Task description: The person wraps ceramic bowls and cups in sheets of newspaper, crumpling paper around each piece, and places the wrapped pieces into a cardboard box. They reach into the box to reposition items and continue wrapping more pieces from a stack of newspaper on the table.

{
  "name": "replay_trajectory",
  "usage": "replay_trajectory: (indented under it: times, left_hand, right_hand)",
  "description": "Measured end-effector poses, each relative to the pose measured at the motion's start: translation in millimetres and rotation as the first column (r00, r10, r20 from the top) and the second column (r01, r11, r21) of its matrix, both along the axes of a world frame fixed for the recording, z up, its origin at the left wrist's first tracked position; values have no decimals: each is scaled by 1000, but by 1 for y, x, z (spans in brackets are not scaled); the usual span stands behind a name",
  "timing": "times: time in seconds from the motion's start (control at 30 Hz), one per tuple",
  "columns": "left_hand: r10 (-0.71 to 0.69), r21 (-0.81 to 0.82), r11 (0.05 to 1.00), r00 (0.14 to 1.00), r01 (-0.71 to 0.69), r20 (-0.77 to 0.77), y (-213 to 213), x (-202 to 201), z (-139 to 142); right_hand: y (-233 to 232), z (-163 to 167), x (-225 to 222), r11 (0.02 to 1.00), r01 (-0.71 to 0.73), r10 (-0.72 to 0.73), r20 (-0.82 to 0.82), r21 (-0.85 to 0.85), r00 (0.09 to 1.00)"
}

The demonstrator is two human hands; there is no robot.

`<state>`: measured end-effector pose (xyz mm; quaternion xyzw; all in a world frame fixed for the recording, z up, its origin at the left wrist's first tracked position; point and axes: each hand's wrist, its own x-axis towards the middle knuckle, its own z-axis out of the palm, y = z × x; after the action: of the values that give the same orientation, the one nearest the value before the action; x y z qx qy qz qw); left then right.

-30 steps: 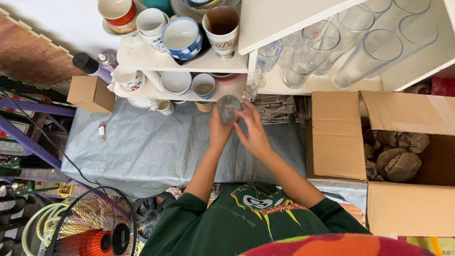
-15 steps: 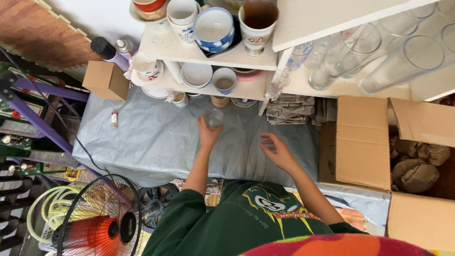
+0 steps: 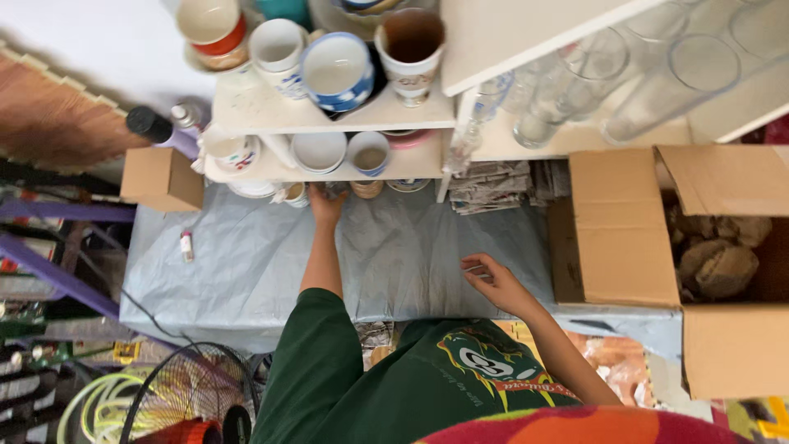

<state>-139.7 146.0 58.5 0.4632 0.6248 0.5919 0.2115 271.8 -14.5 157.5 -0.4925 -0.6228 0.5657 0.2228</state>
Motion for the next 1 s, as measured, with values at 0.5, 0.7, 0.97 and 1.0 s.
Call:
replay_trajectory:
  times: [0.5, 0.7, 0.97, 1.0]
  left_hand:
    - [1, -78, 997, 996, -8, -94, -21, 27, -74]
    - [124, -278, 951, 990, -138, -66, -56, 72, -59]
    - [-296, 104, 947, 952, 303, -78, -128, 279, 107]
    - [-427, 90, 895, 898, 436, -107, -126, 305, 137]
  right_hand:
    - [-113, 210, 126, 988, -30, 60, -200, 149, 978]
    - [-94, 224, 278, 887, 132, -219, 150, 442, 964]
    - [22, 85, 476, 998, 40, -59, 788, 43, 613]
    - [43, 63, 486, 1000, -17, 25, 750, -18, 661]
